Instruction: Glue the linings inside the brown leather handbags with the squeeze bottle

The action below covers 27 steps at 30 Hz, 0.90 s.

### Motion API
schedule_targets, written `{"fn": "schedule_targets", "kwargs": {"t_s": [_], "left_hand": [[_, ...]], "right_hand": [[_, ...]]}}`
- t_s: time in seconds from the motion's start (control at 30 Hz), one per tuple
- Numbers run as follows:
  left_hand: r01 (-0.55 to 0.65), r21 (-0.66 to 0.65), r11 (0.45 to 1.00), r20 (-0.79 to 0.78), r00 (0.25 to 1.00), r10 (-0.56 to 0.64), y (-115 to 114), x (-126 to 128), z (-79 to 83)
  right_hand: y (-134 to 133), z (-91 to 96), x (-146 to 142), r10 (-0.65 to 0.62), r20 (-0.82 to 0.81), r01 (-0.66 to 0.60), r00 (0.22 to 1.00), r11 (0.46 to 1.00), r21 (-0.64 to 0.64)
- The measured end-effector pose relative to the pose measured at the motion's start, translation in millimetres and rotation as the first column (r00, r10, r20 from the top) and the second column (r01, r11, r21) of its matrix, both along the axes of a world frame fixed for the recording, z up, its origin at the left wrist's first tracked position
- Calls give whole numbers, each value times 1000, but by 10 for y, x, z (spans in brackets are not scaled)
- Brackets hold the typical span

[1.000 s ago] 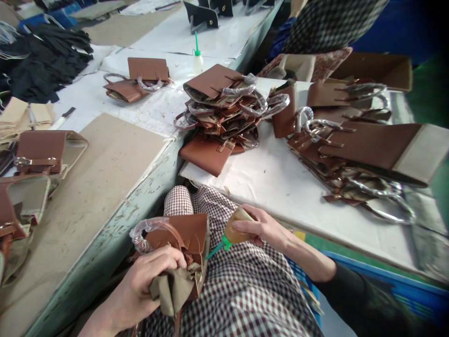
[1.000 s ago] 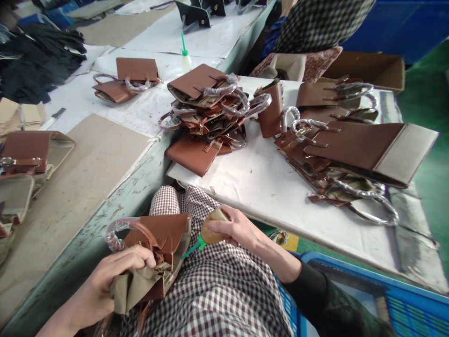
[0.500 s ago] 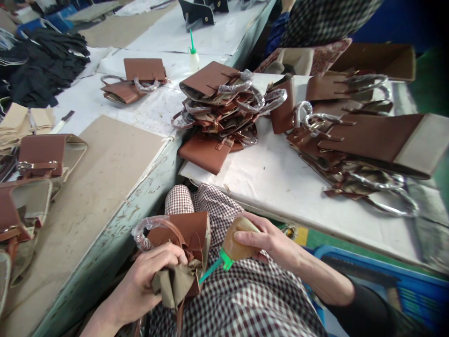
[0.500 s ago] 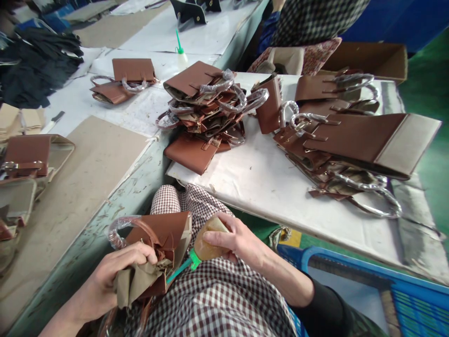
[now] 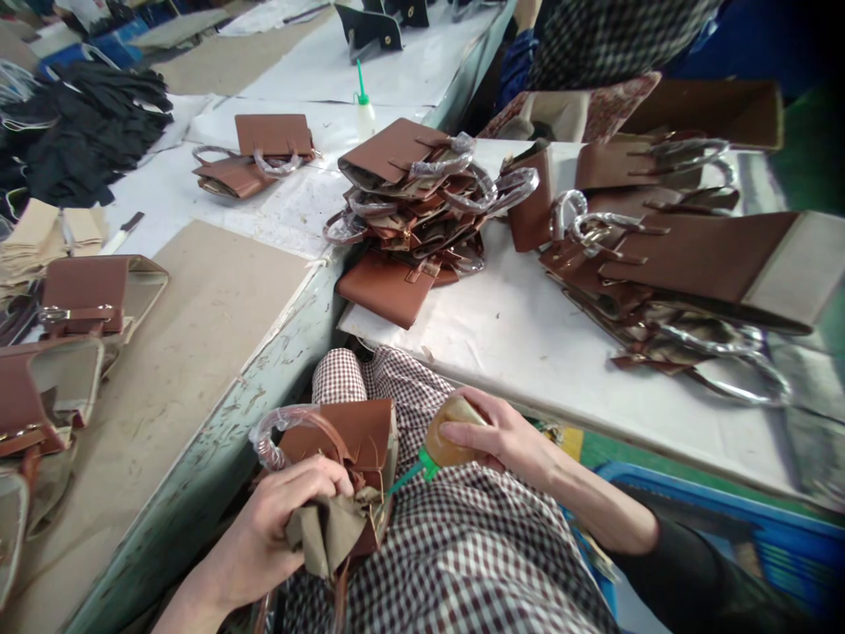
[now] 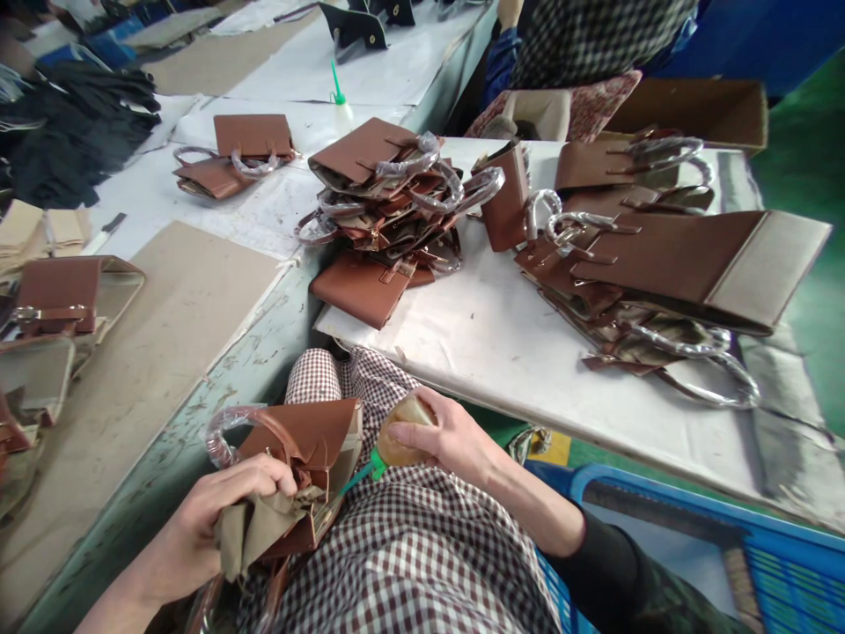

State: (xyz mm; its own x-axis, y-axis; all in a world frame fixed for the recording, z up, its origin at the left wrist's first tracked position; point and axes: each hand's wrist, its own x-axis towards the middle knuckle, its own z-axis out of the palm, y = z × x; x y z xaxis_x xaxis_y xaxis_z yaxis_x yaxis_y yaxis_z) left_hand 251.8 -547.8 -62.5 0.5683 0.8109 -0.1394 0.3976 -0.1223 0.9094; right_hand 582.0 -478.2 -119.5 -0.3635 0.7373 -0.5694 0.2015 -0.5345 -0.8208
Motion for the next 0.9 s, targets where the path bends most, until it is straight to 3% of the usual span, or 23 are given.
{"fn": "schedule_targets", "kwargs": {"t_s": [0.27,0.53,0.77,0.9], "left_hand": [[1,-15,1000,3,1000,0,17,-6,-27],[1,-42,999,10,1000,-1,51,12,-14],[6,-38,999,6,1000,-6,76,23,0],[9,-42,999,3,1000,-9,87,34,2]], "right_hand": [[6,-179,78,17,225,-71,974,969,235],[10,-177,14,-29,318,-80,947,942,326],[-3,-133,25,-27,281,-65,959,948,311],[-48,-45,52,12,128,-36,992,982,187]]}}
